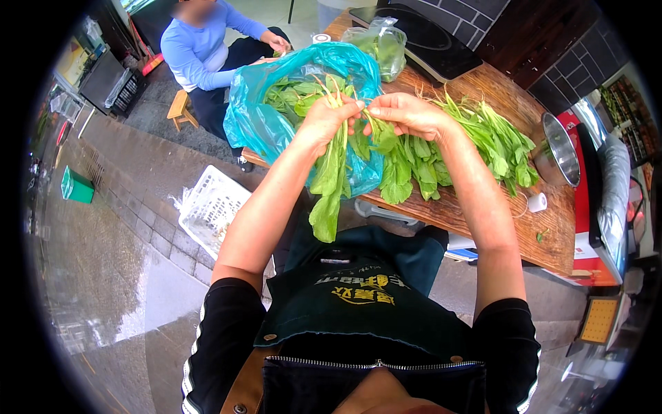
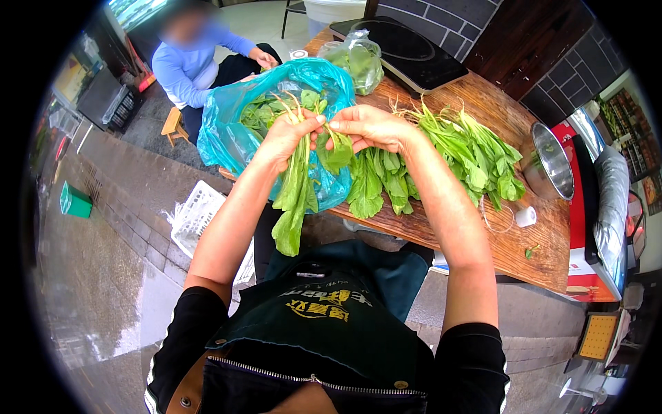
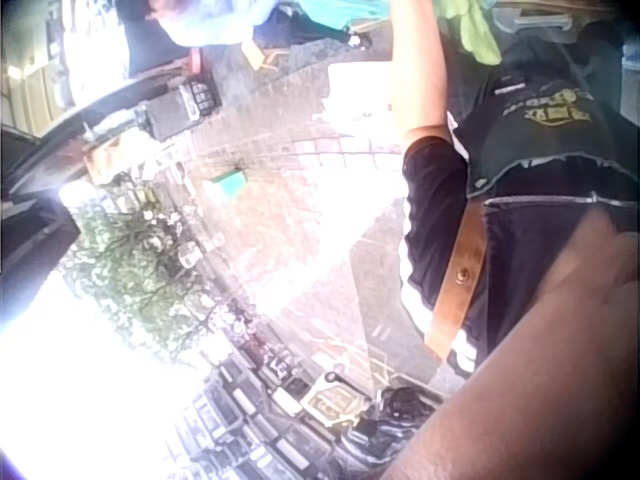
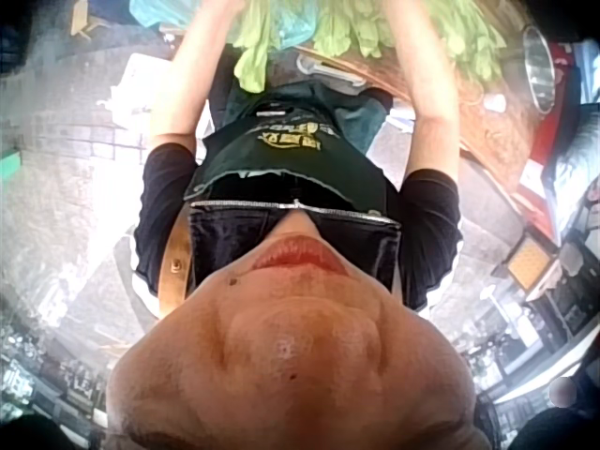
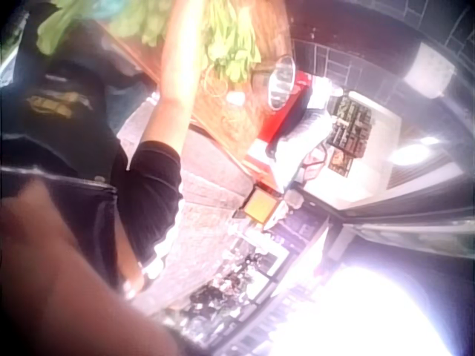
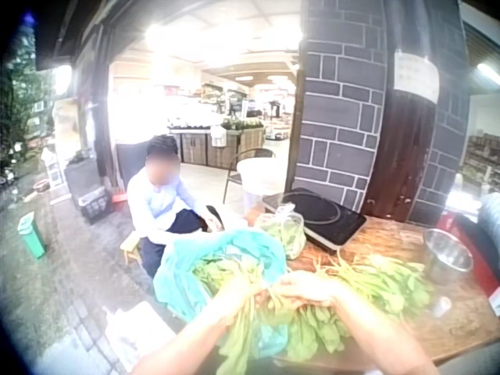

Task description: The person sorts leafy green vegetables at a market stall, removing rubber bands from bundles, separating leaves, and placing them into a plastic bag and a white basket. The person also handles a metal bowl and a digital scale on the wooden table.

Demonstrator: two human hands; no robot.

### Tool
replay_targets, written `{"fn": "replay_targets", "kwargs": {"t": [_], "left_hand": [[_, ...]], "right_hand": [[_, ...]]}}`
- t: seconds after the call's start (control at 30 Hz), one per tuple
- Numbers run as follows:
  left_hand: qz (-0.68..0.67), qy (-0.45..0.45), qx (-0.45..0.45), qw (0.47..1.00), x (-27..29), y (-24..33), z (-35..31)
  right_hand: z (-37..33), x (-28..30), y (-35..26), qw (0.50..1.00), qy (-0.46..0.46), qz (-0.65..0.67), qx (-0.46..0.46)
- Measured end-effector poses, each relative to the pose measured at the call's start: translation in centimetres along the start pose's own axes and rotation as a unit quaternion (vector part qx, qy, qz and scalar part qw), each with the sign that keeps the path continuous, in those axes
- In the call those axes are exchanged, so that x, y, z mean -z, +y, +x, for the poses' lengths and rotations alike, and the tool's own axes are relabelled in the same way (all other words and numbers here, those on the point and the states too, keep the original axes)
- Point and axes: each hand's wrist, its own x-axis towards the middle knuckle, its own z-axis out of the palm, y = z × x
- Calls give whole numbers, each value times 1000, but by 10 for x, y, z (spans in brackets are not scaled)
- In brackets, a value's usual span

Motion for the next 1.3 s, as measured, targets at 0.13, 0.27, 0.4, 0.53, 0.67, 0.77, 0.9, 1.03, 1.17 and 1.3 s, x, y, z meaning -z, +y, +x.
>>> {"fn": "replay_targets", "kwargs": {"t": [0.13, 0.27, 0.4, 0.53, 0.67, 0.77, 0.9, 1.03, 1.17, 1.3], "left_hand": [[17, -4, 6, 1000, -2, 3, -3], [32, -13, 21, 999, -2, 1, -2], [40, -17, 27, 999, -2, 0, -3], [41, -26, 28, 998, -1, -1, -2], [39, -37, 20, 998, 0, -1, -3], [41, -36, 25, 998, 0, -1, -3], [36, -35, 23, 998, -2, 1, -4], [26, -36, 16, 999, 1, 1, -4], [-21, 12, 19, 1000, 3, -6, 0], [-206, -6, 41, 978, 8, -8, 2]], "right_hand": [[4, 4, 4, 1000, -23, -15, 6], [7, 9, 11, 997, -69, 1, 44], [7, 9, 13, 995, -78, -22, 56], [5, 8, 14, 997, -71, -7, 40], [4, 7, 14, 997, -65, -9, 38], [5, 9, 17, 997, -60, -17, 36], [4, 9, 17, 997, -62, -20, 40], [1, 3, 14, 998, -48, -13, 27], [3, -4, 13, 997, -37, -47, 49], [17, -13, 24, 993, 32, -58, 94]]}}
